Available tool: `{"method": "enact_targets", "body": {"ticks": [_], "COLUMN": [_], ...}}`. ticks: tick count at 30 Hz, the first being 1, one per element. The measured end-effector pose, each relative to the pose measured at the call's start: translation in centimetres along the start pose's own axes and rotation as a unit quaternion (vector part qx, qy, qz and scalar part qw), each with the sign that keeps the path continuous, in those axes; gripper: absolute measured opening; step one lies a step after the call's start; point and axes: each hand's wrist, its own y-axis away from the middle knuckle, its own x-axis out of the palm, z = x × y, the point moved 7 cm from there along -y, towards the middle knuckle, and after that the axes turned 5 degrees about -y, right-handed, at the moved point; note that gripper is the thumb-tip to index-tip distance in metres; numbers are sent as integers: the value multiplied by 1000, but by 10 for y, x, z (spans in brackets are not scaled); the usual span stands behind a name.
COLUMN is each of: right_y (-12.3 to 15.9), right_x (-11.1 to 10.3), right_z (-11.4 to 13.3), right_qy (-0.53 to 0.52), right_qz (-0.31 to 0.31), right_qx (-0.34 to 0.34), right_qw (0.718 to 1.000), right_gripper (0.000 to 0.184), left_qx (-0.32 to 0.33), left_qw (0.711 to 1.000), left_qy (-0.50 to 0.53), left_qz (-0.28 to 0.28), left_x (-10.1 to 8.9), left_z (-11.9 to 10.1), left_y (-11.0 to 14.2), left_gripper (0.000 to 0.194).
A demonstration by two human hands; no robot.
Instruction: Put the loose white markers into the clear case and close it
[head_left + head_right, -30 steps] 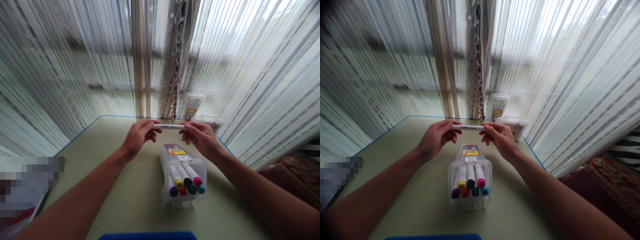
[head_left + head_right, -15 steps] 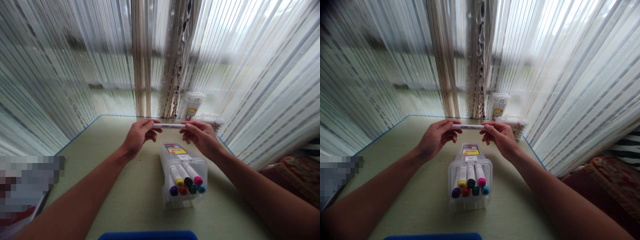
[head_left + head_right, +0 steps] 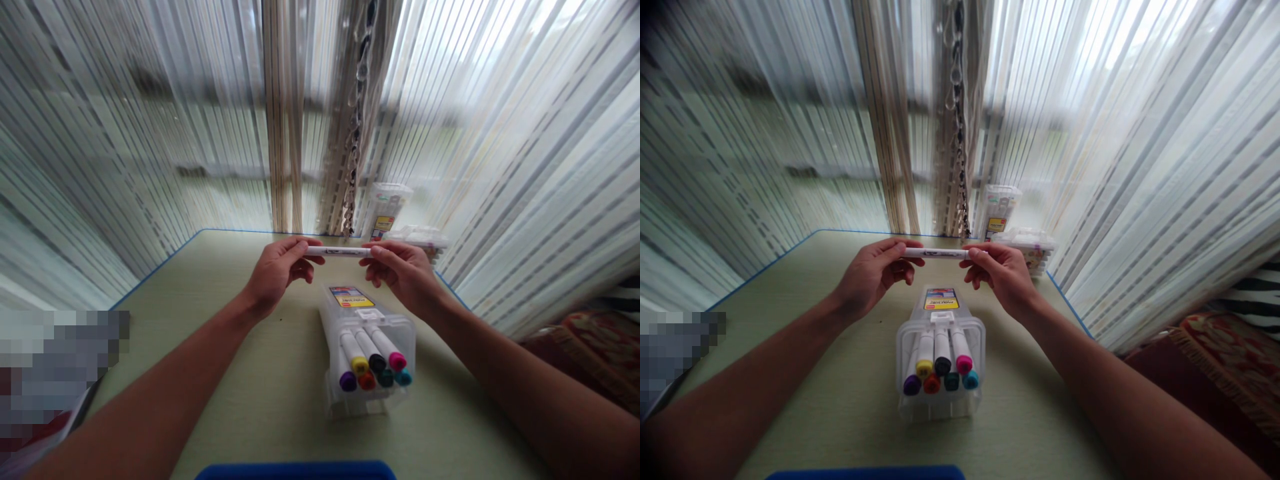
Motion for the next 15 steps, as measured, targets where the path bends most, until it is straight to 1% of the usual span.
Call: {"method": "enact_targets", "body": {"ticks": [15], "right_y": [0], "right_x": [1], "right_z": [1], "right_qy": [-1], "right_qz": [1], "right_qx": [-4], "right_qw": [1000], "right_gripper": [26], "left_qx": [-3], "left_qw": [1000], "left_qy": [1], "left_qz": [2], "left_x": [1], "left_z": [-1], "left_y": [1], "left_gripper": [22]}}
